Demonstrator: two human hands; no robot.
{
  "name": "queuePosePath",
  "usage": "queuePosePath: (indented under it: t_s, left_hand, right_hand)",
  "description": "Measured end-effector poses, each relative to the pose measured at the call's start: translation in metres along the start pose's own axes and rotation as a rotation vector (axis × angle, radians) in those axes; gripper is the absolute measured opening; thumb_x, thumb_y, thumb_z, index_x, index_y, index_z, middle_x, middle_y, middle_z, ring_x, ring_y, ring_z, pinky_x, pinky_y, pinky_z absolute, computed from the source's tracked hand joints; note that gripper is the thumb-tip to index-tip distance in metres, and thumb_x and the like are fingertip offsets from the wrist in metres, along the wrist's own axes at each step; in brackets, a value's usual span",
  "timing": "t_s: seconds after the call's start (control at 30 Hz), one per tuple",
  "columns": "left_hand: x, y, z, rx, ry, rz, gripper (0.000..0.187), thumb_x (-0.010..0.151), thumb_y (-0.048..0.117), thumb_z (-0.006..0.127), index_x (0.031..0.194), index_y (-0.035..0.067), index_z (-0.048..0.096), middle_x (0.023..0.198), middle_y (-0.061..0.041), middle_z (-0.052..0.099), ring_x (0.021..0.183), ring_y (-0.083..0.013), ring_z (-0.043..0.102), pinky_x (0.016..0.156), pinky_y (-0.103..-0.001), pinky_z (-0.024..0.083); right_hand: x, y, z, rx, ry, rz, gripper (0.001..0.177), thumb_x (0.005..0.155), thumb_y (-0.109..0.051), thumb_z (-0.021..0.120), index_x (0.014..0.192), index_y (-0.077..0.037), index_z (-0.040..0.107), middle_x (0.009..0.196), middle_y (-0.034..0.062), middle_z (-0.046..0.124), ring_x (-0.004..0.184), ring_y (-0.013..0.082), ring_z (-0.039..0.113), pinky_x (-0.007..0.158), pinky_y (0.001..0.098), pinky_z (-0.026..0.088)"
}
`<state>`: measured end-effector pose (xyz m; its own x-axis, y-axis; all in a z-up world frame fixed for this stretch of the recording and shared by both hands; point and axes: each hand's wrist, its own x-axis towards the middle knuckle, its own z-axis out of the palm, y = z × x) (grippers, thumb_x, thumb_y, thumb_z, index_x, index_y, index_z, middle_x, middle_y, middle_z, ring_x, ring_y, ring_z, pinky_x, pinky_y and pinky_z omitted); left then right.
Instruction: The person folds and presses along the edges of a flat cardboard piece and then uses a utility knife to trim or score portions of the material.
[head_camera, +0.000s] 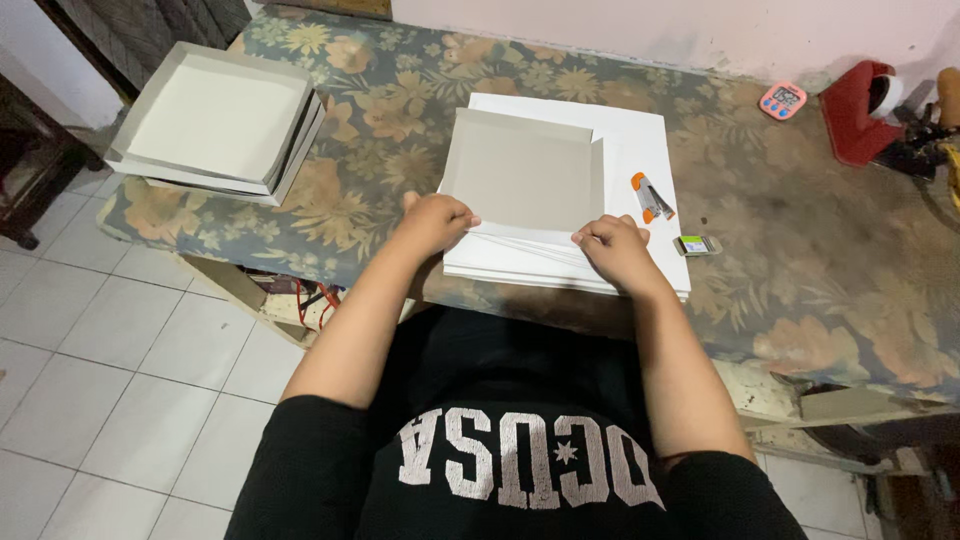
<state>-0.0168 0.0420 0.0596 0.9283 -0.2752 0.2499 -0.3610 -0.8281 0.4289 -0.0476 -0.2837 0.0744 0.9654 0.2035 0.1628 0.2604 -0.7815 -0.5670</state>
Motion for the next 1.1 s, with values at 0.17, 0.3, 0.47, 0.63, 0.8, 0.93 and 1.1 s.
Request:
queuePosePath:
  t_s: [0.17,0.3,0.47,0.63,0.8,0.93,1.1]
  left_hand:
    - [0.013,0.004,0.000,-0.077,-0.180,-0.191,0.030,0.096,0.042,0.066,0.088,0.016,0.079,0.081,-0.010,0.074,0.085,-0.0270,0.064,0.095,-0.042,0.024]
    - [0.007,0.017,0.003,-0.055,0.000,-0.179,0.021,0.090,0.037,0.070,0.094,0.018,0.076,0.085,-0.007,0.075,0.097,-0.0266,0.060,0.094,-0.049,0.025]
    - [-0.016,0.025,0.018,0.092,0.356,0.050,0.010,0.087,0.024,0.071,0.094,0.022,0.078,0.095,-0.007,0.067,0.108,-0.0306,0.056,0.096,-0.059,0.028]
    - [-0.033,0.015,0.034,0.212,0.242,0.168,0.022,0.097,0.019,0.063,0.115,0.016,0.075,0.111,-0.003,0.070,0.116,-0.0269,0.061,0.106,-0.055,0.036]
    - [-0.050,0.020,0.065,0.291,0.296,0.128,0.048,0.099,0.036,0.056,0.136,0.005,0.063,0.140,-0.015,0.062,0.134,-0.0316,0.053,0.112,-0.062,0.027]
    - [-0.052,0.021,0.074,0.301,0.284,0.045,0.052,0.101,0.036,0.053,0.144,0.006,0.056,0.149,-0.017,0.056,0.141,-0.0327,0.048,0.117,-0.064,0.021]
    - [-0.047,0.020,0.079,0.382,0.229,0.008,0.058,0.094,0.035,0.050,0.146,0.009,0.053,0.151,-0.015,0.052,0.143,-0.0312,0.044,0.111,-0.074,0.013]
  right_hand:
    - [0.009,0.012,0.008,0.103,0.062,0.112,0.030,0.087,-0.042,0.074,0.088,-0.012,0.079,0.086,0.0062,0.073,0.095,0.0237,0.059,0.104,0.0405,0.029]
    - [0.023,0.020,0.013,0.070,0.096,0.261,0.044,0.078,-0.050,0.080,0.083,-0.007,0.075,0.081,0.0132,0.072,0.083,0.0278,0.065,0.101,0.0417,0.029]
    - [0.028,0.030,0.018,-0.012,0.119,0.269,0.051,0.075,-0.054,0.084,0.094,-0.007,0.073,0.092,0.0093,0.066,0.096,0.0264,0.057,0.093,0.0426,0.031]
    - [0.024,0.025,0.020,-0.019,0.137,0.278,0.045,0.077,-0.054,0.082,0.105,-0.019,0.074,0.105,0.0069,0.058,0.106,0.0241,0.048,0.095,0.0399,0.027]
    - [0.014,0.022,0.030,0.012,0.308,0.075,0.050,0.078,-0.044,0.080,0.121,-0.022,0.069,0.134,0.0131,0.054,0.134,0.0384,0.037,0.107,0.0567,0.020]
    - [0.012,-0.013,0.071,-0.324,0.308,-0.121,0.059,0.092,-0.039,0.063,0.145,-0.017,0.053,0.163,0.0149,0.035,0.155,0.0333,0.022,0.114,0.0701,-0.005]
    - [0.012,-0.074,0.134,-0.184,-0.045,-0.370,0.076,0.102,-0.047,0.042,0.160,0.000,0.027,0.169,0.0192,0.023,0.155,0.0240,0.026,0.115,0.0728,-0.008]
